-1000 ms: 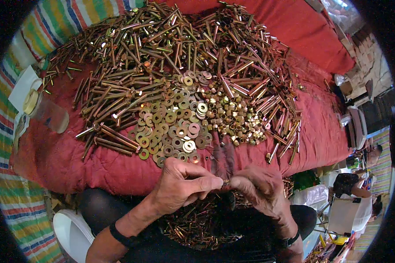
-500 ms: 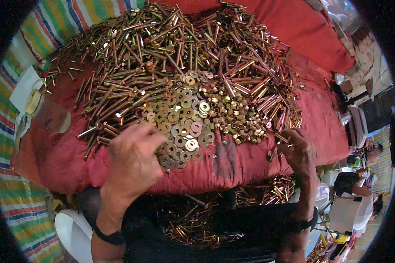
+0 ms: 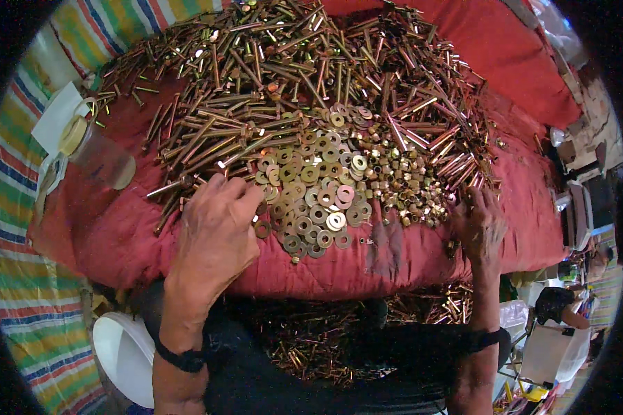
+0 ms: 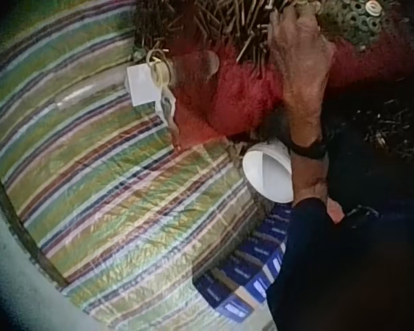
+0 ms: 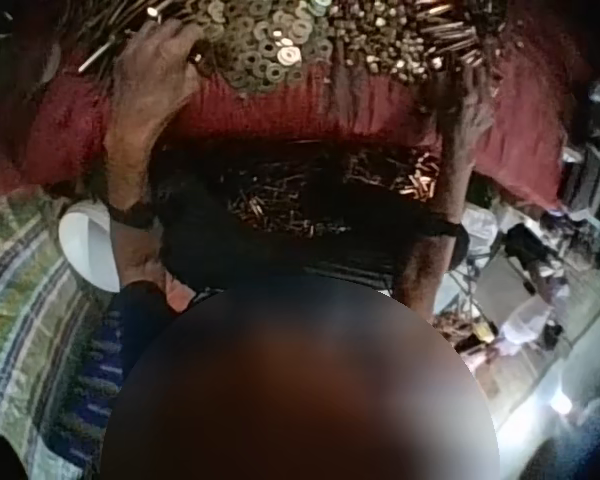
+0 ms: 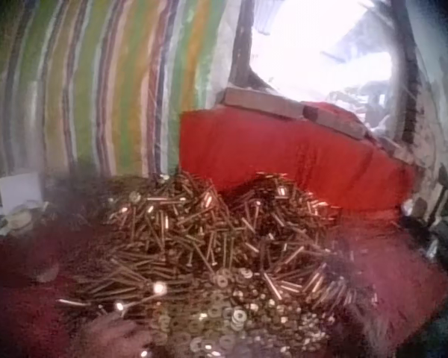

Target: The person sits on the floor and repeatedly picks up metal rods and washers, then presses the washers onto the ends of the rods by hand. The person handles the parts one at a time and places the assembled pieces back onto the pile.

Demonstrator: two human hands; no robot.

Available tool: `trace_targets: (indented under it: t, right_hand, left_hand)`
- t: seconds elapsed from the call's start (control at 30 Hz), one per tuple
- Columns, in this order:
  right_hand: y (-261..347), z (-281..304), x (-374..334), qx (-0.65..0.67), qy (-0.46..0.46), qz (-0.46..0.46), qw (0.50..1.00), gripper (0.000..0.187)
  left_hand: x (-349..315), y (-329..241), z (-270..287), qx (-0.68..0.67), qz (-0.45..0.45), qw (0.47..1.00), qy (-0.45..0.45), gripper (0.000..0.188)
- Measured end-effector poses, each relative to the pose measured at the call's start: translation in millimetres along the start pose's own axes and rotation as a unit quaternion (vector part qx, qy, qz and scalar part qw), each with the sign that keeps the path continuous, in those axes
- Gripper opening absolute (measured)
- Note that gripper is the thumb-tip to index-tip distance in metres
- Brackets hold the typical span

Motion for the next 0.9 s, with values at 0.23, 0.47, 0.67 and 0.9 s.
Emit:
trace_targets:
  t: [0.23,0.47,0.67,0.9]
  right_hand:
    - [23,14,12,0.465,0.017,-0.246,0.850,0.024]
    - [144,32,-30,0.521,0.317,-0.138,0.780,0.013]
    - [181,14,-29,0.424,0.174,0.102,0.883,0.022]
    - [181,8,-29,0.358,0.183,0.144,0.904,0.022]
  left_hand:
    - [0,4,-1,0.015,-0.044,0.999,-0.028,0.028]
    - [5,3,-5,-0.015,-0.017,0.999,-0.026,0.015]
    - [4,-4,-15,-0.072,-0.018,0.997,-0.028,0.032]
    - [8,1,-14,-0.065,-0.027,0.996,-0.046,0.028]
Point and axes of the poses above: each hand's wrist, its own x-axis towards the middle knuckle, its own z-axis out of the back of the hand, y = z × x, the point moved 1 cm from there along x, towards the middle knuckle, and after that the axes turned 5 degrees about -z, right-handed, at the moved point
